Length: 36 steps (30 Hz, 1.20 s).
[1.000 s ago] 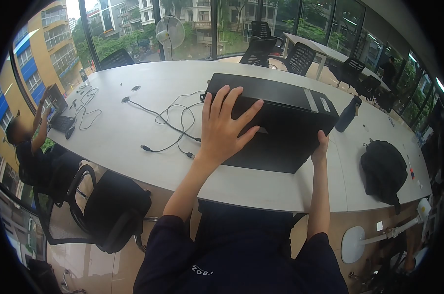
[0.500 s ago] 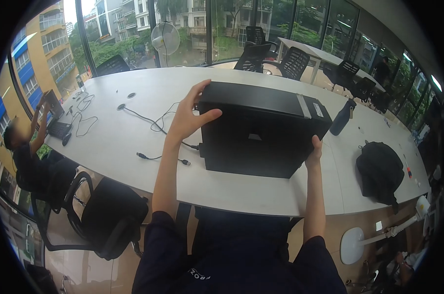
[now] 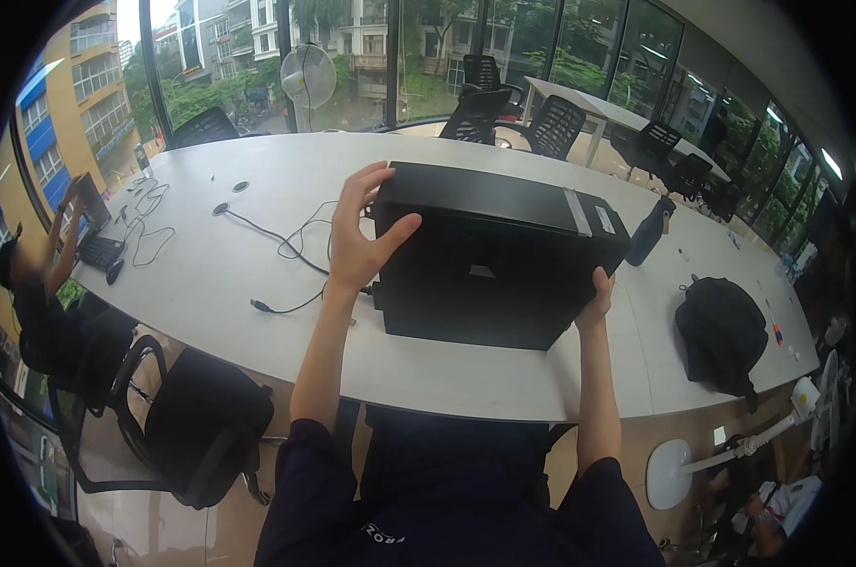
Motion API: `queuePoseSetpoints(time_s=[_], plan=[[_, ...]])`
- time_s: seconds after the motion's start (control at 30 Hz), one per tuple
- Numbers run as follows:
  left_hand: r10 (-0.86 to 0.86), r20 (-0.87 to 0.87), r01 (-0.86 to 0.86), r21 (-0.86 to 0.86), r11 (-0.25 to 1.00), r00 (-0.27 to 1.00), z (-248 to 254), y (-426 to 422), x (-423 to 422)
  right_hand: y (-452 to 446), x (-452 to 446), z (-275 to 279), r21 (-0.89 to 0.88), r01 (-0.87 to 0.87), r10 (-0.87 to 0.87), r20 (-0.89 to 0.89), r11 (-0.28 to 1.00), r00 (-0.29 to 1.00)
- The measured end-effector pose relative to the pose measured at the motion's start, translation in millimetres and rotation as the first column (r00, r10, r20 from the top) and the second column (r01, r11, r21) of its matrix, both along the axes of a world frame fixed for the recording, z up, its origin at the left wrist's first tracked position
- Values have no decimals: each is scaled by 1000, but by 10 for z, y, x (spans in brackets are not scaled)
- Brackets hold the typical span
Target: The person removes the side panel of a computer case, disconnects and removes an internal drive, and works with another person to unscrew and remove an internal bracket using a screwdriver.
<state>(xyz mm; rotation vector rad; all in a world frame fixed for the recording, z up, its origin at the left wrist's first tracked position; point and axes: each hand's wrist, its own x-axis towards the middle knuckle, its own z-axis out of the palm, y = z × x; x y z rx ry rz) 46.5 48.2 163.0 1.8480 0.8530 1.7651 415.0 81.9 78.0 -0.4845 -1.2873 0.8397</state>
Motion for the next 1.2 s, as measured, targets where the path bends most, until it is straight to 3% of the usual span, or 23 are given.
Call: queuePoseSetpoints(time_s=[0.07, 0.1, 0.17, 0.23, 0.3, 0.53, 0.8, 0.87, 1.2], plan=[[421, -49, -392, 283, 876, 906, 2, -125, 133, -37, -35, 8, -2, 8, -8, 5, 1000, 1000], [420, -48, -393, 276, 877, 906, 10, -191, 209, -44, -84, 17, 3, 28, -28, -21, 1000, 999], [737, -177, -491, 642, 589, 653, 64, -314, 401, -32, -165, 25, 8, 48, -48, -56, 999, 997], [696, -271, -448, 602, 661, 665, 69, -356, 601, 3, -218, 20, 48, 49, -48, -27, 998, 998], [768, -194, -491, 669, 558, 610, -41, -206, 653, 37, -229, -11, 36, 39, -38, -15, 999, 999], [733, -78, -509, 670, 540, 676, -65, -133, 695, 27, -196, -60, -12, 56, -56, 17, 998, 998], [717, -199, -461, 645, 609, 668, -6, -259, 621, -201, -324, -75, -18, 114, -112, 104, 993, 988], [719, -209, -458, 647, 610, 663, -6, -261, 613, -220, -339, -73, -68, 210, -199, 138, 975, 970], [728, -270, -448, 639, 625, 630, 13, -323, 599, -232, -359, -29, -28, 144, -141, 86, 989, 986]])
